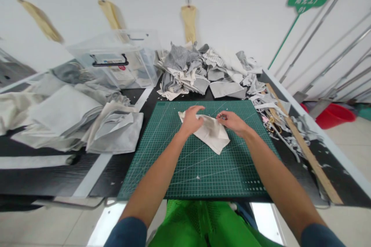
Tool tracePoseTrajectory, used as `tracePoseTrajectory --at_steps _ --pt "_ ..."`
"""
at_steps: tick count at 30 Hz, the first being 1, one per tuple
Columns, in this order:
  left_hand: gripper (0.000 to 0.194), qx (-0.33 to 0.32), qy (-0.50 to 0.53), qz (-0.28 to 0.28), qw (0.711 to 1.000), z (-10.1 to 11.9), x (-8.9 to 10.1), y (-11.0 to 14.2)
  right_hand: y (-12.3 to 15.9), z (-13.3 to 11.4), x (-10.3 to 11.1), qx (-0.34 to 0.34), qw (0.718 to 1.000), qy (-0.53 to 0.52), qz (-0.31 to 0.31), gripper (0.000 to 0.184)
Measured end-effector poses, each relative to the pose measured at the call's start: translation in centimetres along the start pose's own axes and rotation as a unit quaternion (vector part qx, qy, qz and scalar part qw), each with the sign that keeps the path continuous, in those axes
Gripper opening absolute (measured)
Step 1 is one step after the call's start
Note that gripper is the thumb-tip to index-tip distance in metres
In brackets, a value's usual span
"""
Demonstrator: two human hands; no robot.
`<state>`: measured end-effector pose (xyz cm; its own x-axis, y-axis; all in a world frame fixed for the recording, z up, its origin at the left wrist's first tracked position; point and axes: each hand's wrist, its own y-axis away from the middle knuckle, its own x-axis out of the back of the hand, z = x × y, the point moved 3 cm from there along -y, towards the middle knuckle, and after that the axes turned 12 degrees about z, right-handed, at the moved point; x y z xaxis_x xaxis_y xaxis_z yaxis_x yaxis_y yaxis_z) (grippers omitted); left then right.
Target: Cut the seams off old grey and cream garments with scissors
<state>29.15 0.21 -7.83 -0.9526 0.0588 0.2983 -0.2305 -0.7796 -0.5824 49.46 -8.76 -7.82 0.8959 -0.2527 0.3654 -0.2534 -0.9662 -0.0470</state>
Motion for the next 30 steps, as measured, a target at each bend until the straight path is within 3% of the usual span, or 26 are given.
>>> tracePoseTrajectory --at_steps 2,5,9,13,15,19,24,30 --pt "0.058 -0.007 0.065 -0.078 0.995 2.2 -1.7 1.5 0.6 -0.4 -0.7 -0.023 0.997 -0.075 -0.01 0.031" --pt "0.057 0.043 0.076 -0.111 0.99 3.3 -2.7 3.3 1.7 -0.2 -1.7 -0.06 0.986 -0.154 -0.005 0.037" --pt "0.013 0.085 0.016 -0.076 0.993 2.3 -1.4 3.9 3.3 0.7 -1.9 -0.059 0.981 -0.181 0.033 0.042" --pt "0.025 0.212 0.037 0.029 0.976 0.8 0.0 3.7 4.3 0.8 -2.0 0.027 0.99 -0.132 0.033 0.046" --pt "0.031 0.247 0.066 0.048 0.965 0.5 0.0 3.8 4.4 0.7 -2.4 0.077 0.993 -0.091 0.028 0.052" --pt "0.041 0.268 0.13 0.025 0.954 0.9 -0.6 4.1 3.9 0.9 -2.8 0.097 0.99 -0.052 0.087 0.067" --pt "0.048 0.286 0.191 -0.015 0.939 1.4 -0.6 4.0 3.8 1.1 -2.5 0.104 0.987 -0.05 0.111 0.056" --pt "0.028 0.262 0.172 -0.057 0.948 1.4 -0.2 4.0 4.3 1.0 -2.7 0.056 0.986 -0.105 0.113 0.046"
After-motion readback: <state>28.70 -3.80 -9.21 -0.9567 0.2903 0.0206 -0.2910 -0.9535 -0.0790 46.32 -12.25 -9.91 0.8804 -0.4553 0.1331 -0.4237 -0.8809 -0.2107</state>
